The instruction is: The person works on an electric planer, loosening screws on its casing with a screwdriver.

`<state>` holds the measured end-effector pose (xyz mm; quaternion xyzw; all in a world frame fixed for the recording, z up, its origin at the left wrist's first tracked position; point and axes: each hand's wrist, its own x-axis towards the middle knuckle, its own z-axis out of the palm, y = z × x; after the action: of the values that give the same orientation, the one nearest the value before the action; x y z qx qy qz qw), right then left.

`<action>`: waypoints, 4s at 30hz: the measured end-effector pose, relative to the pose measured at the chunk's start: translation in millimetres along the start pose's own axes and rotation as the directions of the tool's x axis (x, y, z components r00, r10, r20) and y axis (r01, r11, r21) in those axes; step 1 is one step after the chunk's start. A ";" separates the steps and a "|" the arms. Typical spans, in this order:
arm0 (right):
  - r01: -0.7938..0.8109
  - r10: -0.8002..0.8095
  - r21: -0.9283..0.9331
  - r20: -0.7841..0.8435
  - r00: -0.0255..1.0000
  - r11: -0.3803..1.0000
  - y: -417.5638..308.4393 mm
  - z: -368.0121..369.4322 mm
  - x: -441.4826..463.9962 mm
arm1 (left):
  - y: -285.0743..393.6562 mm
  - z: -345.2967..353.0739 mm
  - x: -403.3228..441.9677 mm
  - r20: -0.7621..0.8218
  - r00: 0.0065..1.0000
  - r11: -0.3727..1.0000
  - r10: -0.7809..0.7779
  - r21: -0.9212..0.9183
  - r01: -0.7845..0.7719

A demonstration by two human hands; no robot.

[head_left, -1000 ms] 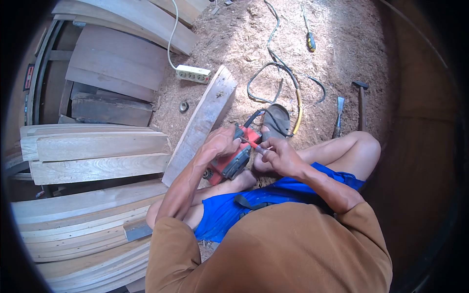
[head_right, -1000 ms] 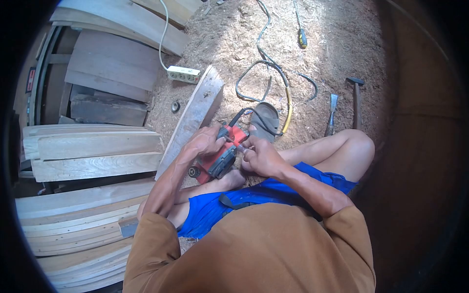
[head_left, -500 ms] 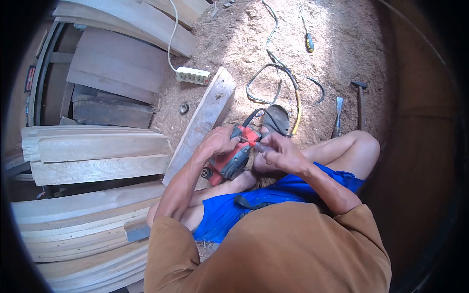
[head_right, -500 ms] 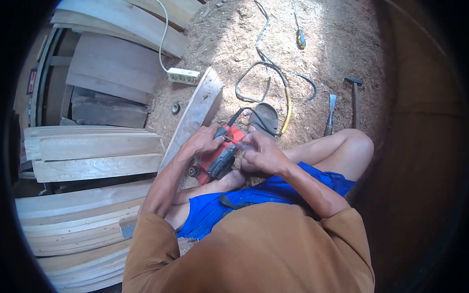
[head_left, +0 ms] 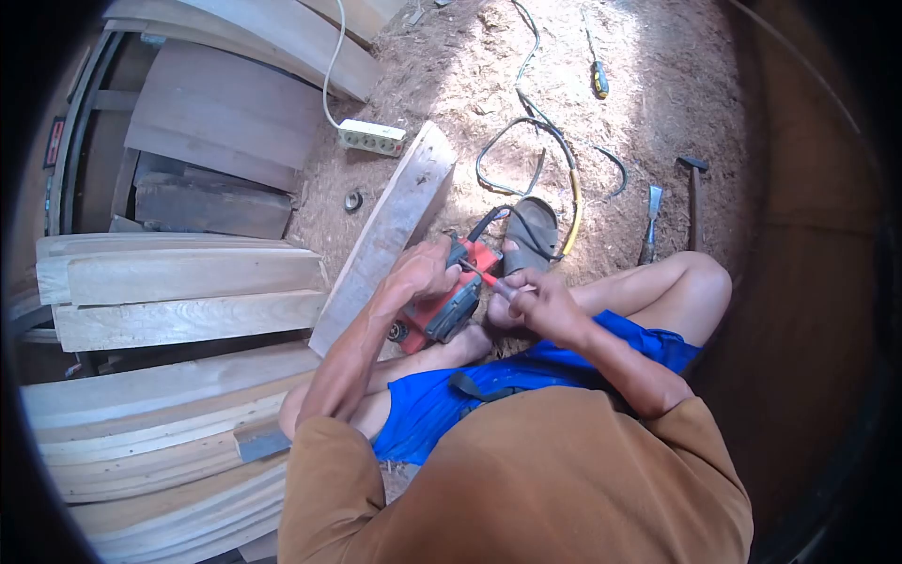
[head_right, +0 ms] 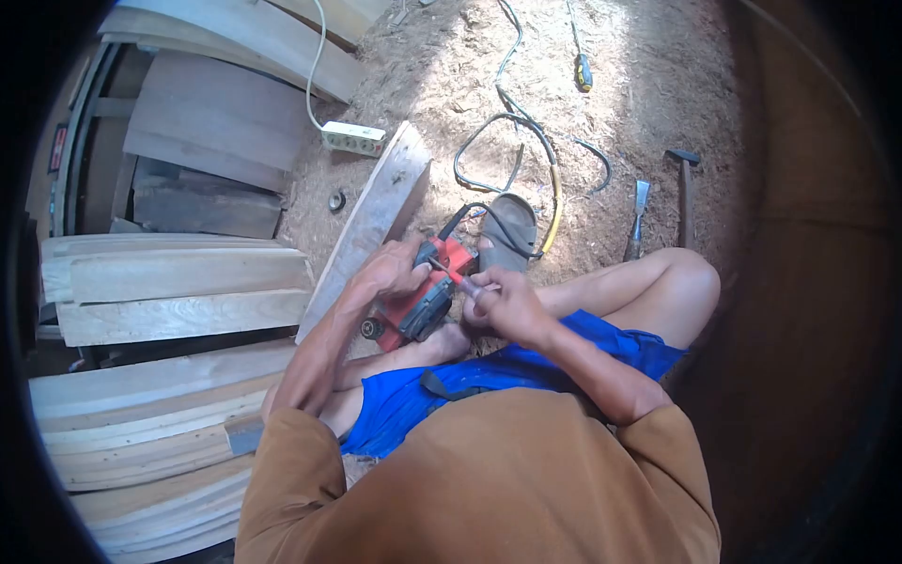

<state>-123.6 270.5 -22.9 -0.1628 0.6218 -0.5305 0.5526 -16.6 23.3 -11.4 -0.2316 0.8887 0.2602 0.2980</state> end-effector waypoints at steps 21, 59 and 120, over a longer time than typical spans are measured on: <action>0.397 -0.410 -0.606 0.125 0.903 0.690 -3.8 2.2 -5.5 | 7.7 -12.6 -2.4 0.055 0.998 1.000 -0.019 0.010 0.018; -0.241 0.238 0.067 0.052 0.970 0.968 -27.5 -6.1 13.2 | 6.3 -13.8 -3.0 0.029 1.000 1.000 -0.008 -0.020 0.008; 0.270 -0.317 -0.620 0.036 0.948 0.737 -50.8 -3.6 8.7 | -3.7 -11.4 7.4 0.068 0.998 1.000 -0.005 -0.025 0.007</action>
<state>-149.1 245.8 14.7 -0.4111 0.7467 -0.3837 0.3554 -24.5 11.7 -9.6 -0.2290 0.8740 0.2784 0.3258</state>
